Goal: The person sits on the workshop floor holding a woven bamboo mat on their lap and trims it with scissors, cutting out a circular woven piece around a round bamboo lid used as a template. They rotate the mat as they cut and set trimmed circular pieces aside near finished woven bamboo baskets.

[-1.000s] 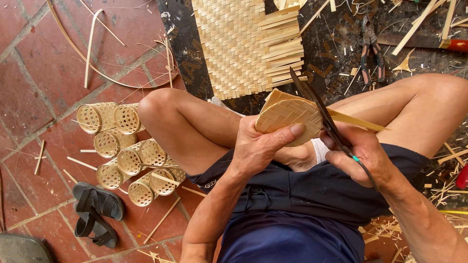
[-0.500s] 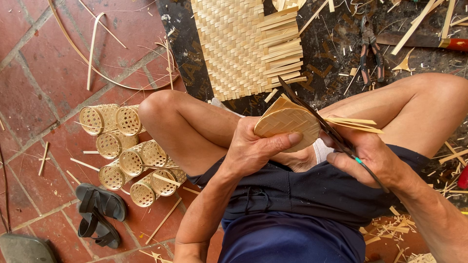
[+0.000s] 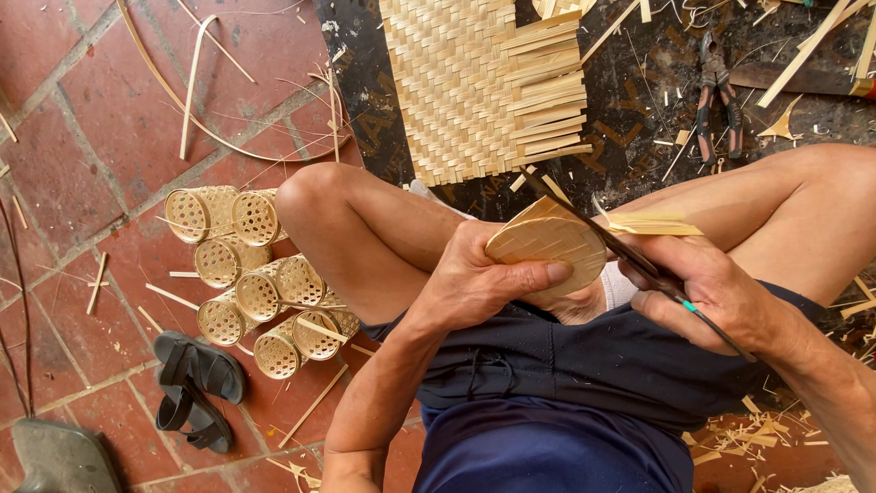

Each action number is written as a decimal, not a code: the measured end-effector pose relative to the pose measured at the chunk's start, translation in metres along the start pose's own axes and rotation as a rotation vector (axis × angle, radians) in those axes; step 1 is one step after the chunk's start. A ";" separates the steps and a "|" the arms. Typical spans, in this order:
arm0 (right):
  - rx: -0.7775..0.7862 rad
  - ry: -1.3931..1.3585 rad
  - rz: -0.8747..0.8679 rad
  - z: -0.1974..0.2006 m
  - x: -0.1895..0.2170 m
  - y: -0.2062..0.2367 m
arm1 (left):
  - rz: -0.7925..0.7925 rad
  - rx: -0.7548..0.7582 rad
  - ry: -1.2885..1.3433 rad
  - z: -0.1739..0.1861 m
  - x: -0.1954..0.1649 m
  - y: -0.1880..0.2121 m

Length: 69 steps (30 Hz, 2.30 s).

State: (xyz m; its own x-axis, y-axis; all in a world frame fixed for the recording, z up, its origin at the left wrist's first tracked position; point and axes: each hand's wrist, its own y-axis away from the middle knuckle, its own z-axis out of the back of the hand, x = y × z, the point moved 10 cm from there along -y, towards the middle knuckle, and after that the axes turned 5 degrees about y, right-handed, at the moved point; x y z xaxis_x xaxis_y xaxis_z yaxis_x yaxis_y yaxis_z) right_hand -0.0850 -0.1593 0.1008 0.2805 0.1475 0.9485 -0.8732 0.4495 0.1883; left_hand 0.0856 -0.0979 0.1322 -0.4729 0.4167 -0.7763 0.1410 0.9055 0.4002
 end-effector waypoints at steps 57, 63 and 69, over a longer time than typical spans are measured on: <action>0.173 0.204 -0.014 0.011 0.037 -0.028 | 0.139 0.160 -0.409 0.017 -0.066 0.006; 0.184 0.202 -0.070 0.009 0.032 -0.029 | 0.066 0.199 -0.337 0.016 -0.065 0.008; 0.192 0.202 -0.082 0.010 0.028 -0.030 | 0.080 0.244 -0.367 0.021 -0.058 0.009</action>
State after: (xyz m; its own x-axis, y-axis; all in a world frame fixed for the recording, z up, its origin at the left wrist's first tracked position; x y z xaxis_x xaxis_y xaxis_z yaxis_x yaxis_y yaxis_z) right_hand -0.0551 -0.1777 0.1238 0.4098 0.2990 0.8618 -0.8986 0.2946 0.3251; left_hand 0.1327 -0.1126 0.1706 -0.1182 0.4473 -0.8865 0.3866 0.8431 0.3738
